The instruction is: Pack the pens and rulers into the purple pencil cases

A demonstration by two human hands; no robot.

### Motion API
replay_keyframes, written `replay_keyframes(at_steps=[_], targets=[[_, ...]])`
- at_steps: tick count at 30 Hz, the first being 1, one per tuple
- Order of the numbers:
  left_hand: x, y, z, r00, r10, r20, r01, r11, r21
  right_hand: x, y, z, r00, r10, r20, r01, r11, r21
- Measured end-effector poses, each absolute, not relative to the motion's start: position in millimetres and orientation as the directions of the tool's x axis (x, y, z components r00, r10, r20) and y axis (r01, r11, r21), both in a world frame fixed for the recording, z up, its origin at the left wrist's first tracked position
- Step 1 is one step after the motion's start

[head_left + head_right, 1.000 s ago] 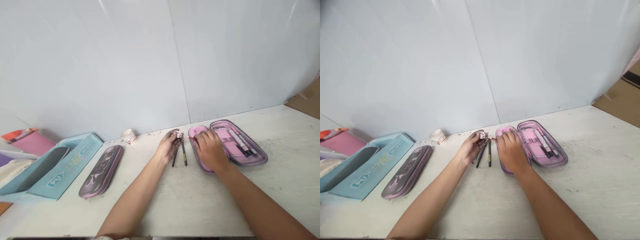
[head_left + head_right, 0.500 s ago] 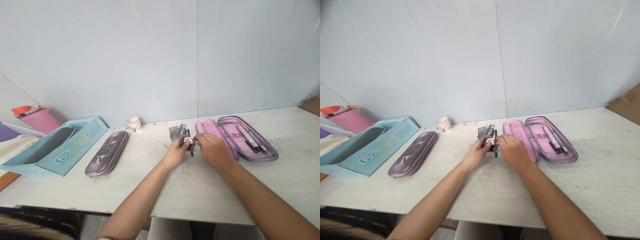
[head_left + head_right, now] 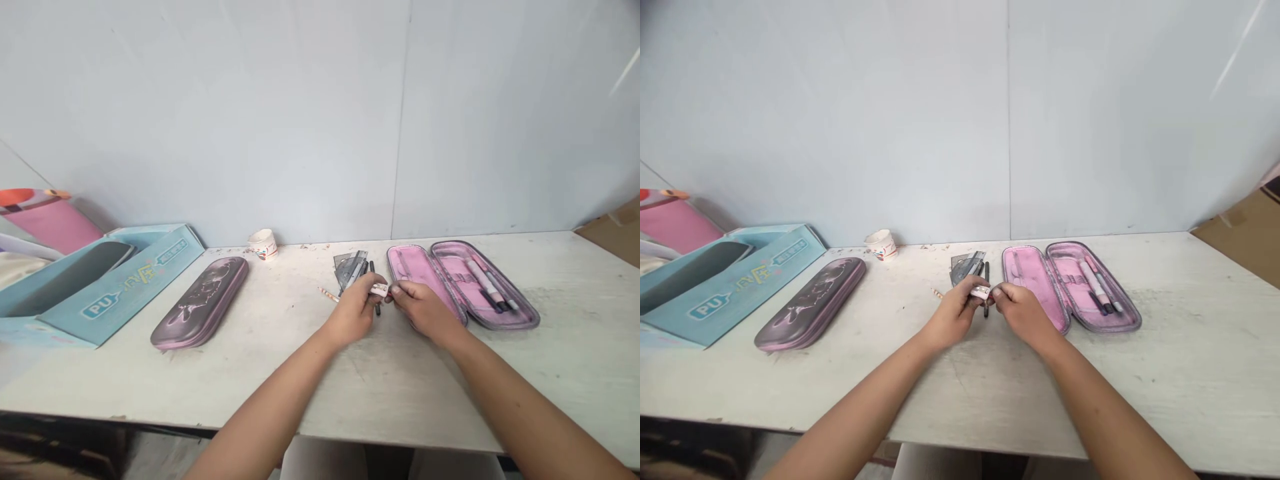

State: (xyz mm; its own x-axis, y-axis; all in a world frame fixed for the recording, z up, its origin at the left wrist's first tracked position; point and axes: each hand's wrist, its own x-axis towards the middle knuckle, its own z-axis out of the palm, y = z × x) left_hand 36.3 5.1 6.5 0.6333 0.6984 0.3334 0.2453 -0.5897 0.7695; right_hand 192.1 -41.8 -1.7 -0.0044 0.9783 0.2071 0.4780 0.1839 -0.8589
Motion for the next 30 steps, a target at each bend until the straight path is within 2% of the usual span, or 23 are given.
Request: replay_keyframes(at_steps=[2,3,5,7,9,10,11,12,13,15,17,18,19,20,22,24,25,27,28,29,30], targets=[[36,9,5,0.624,0.722,0.298,0.204,-0.519,0.830,190,-43,-2,0.016,0.967,0.254,0.560,0.201,-0.804],[37,10,3,0.611,0.739,0.282,0.162,-0.466,0.870,189,-43,-1,0.034,0.947,0.320,0.651,0.222,-0.725],[38,14,-1,0.570,0.782,0.252,0.037,-0.331,0.943,188,-45,-1,0.015,0.869,0.494,0.866,0.235,-0.440],[40,16,-5,0.536,0.819,0.206,-0.129,-0.162,0.978,188,-46,1,-0.130,0.786,0.605,0.975,0.213,-0.068],[41,15,-7,0.553,0.820,0.147,-0.272,0.011,0.962,187,-46,5,-0.305,0.745,0.594,0.952,0.231,0.199],[40,15,-7,0.574,0.808,0.130,-0.313,0.070,0.947,186,-46,8,-0.361,0.743,0.564,0.932,0.258,0.256],[40,14,-7,0.592,0.796,0.129,-0.330,0.094,0.939,185,-46,11,-0.373,0.756,0.538,0.927,0.273,0.258],[39,13,-5,0.600,0.787,0.143,-0.326,0.077,0.942,183,-45,15,-0.342,0.786,0.515,0.939,0.271,0.210],[38,12,-3,0.599,0.783,0.169,-0.305,0.028,0.952,180,-45,19,-0.277,0.827,0.489,0.960,0.255,0.113],[34,11,1,0.582,0.777,0.240,-0.237,-0.121,0.964,177,-43,27,-0.117,0.919,0.376,0.950,0.213,-0.226],[30,9,5,0.576,0.760,0.302,-0.156,-0.260,0.953,177,-42,33,-0.052,0.991,0.120,0.755,0.118,-0.645],[29,8,7,0.581,0.748,0.322,-0.116,-0.315,0.942,178,-41,34,-0.090,0.996,-0.027,0.598,0.032,-0.801],[28,7,8,0.591,0.735,0.333,-0.078,-0.358,0.930,181,-42,34,-0.149,0.977,-0.152,0.449,-0.070,-0.891],[28,5,8,0.604,0.723,0.336,-0.046,-0.390,0.920,184,-42,33,-0.201,0.949,-0.242,0.342,-0.163,-0.925],[30,3,8,0.630,0.707,0.322,0.002,-0.416,0.909,190,-44,29,-0.209,0.931,-0.299,0.292,-0.232,-0.928],[35,1,6,0.632,0.721,0.284,-0.006,-0.361,0.932,194,-48,25,-0.105,0.980,-0.166,0.458,-0.101,-0.883],[39,1,5,0.622,0.740,0.255,-0.047,-0.290,0.956,195,-50,24,-0.051,0.998,-0.037,0.599,0.001,-0.800],[45,0,4,0.617,0.767,0.178,-0.199,-0.067,0.978,194,-53,24,-0.058,0.968,0.246,0.858,0.174,-0.482],[47,0,3,0.629,0.764,0.144,-0.283,0.053,0.958,191,-54,25,-0.113,0.934,0.337,0.927,0.222,-0.302],[48,0,3,0.645,0.755,0.123,-0.351,0.149,0.924,189,-55,27,-0.170,0.909,0.381,0.956,0.245,-0.159],[49,0,4,0.659,0.743,0.119,-0.394,0.206,0.895,186,-55,30,-0.199,0.897,0.394,0.966,0.247,-0.076]])
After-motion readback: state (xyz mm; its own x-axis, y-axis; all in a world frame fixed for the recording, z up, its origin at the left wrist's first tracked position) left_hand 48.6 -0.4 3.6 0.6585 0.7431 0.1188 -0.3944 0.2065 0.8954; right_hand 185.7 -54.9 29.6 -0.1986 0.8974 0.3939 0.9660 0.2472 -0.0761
